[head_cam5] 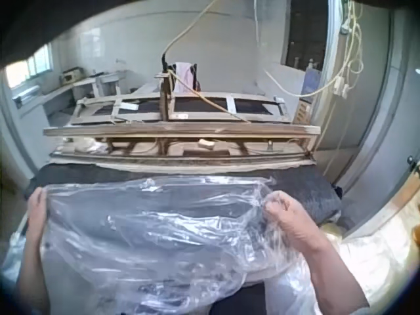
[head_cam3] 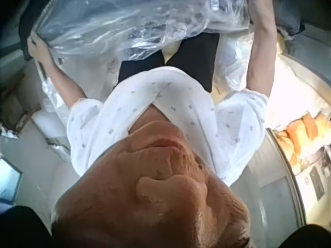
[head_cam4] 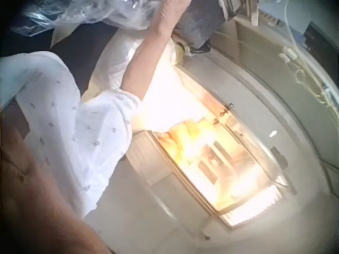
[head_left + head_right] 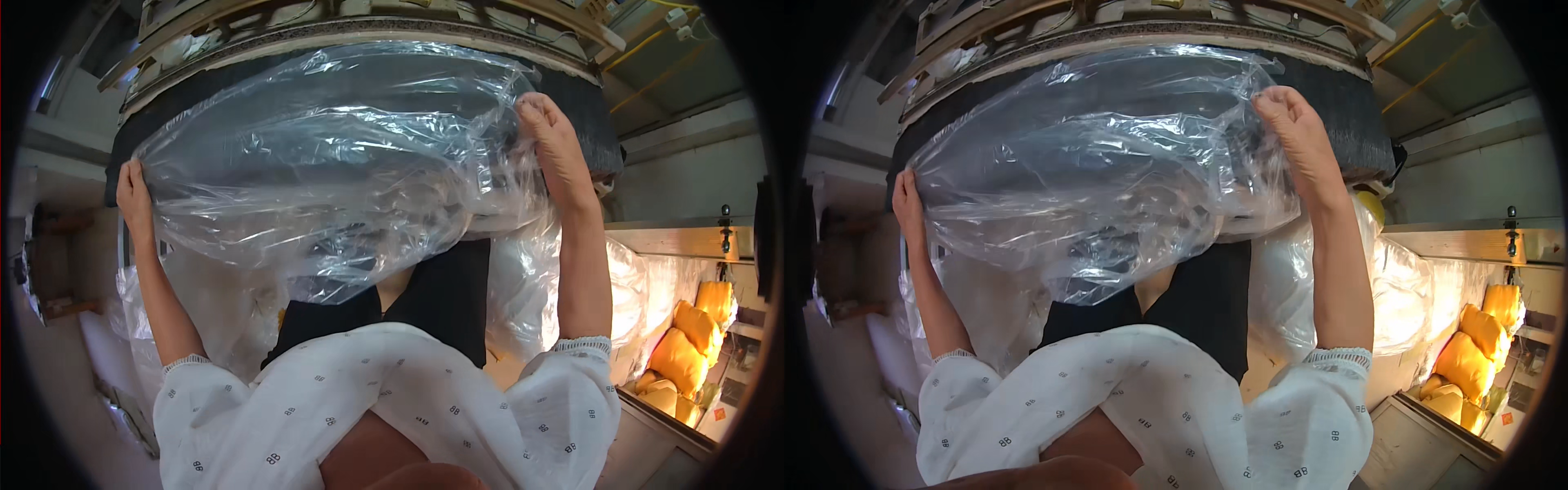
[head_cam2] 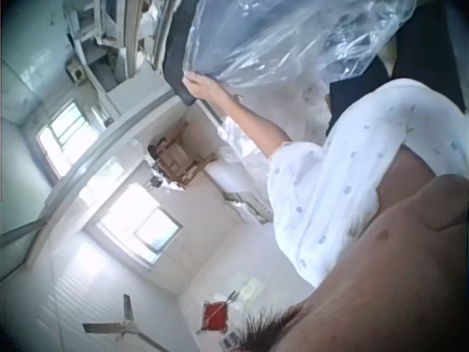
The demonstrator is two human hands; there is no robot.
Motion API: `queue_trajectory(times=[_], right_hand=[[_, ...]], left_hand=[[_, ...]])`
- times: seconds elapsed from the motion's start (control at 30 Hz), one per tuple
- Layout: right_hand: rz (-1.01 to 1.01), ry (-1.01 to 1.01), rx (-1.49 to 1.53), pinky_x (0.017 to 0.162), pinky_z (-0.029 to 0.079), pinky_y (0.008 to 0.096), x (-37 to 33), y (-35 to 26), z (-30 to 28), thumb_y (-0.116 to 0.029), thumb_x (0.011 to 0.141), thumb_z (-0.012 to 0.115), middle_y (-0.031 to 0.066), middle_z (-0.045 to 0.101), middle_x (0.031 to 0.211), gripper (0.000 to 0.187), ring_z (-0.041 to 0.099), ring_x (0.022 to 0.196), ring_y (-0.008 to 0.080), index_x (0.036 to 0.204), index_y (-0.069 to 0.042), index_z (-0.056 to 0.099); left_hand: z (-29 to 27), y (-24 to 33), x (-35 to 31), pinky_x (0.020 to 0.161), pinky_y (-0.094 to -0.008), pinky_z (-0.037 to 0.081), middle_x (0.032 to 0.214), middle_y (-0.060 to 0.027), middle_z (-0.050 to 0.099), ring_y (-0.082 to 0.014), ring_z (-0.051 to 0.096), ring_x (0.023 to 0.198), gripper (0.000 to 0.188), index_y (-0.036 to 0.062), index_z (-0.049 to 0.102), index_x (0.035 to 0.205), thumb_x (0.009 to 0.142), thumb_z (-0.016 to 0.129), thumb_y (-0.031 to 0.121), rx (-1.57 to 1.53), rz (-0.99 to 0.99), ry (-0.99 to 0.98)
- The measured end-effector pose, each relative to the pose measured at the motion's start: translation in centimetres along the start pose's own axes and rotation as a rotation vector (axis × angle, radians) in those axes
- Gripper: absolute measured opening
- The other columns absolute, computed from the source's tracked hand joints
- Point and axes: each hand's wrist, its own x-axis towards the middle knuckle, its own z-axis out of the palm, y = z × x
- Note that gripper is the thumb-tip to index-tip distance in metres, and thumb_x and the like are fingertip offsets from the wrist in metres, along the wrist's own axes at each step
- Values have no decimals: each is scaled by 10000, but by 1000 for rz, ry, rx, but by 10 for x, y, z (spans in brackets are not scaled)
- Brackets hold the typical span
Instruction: Wrapping a large object or product with clear plastic film for protection or packaging.
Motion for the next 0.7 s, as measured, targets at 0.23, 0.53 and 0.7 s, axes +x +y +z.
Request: queue_trajectory(times=[0.23, 0.53, 0.7], right_hand=[[71, -278, 108, 514, 313, 169, -67, -36, 29, -221, 897, 566, -63, 446, 629, 203, 394, 559, 21, 1006, -55, 608], [-72, -198, 121, 577, 404, 194, -130, -32, 67, -122, 938, 416, 38, 612, 772, 276, 513, 614, 56, 1161, -19, 541], [-63, -207, 105, 735, 432, 235, -147, -29, 69, -168, 931, 436, 70, 610, 908, 313, 554, 790, 100, 1189, -7, 511]], left_hand=[[0, 107, -32, 836, -312, 453, 1094, -74, 581, -216, 571, 995, 256, 84, 608, 1104, 852, 566, 79, -46, 393, -42], [33, 312, -126, 632, -227, 477, 951, -41, 586, -143, 600, 771, 246, 60, 626, 1029, 787, 667, 48, -707, 845, -657], [35, 303, -144, 669, -254, 501, 925, -52, 589, -160, 600, 751, 236, 19, 605, 969, 748, 650, -50, -700, 840, -536]])
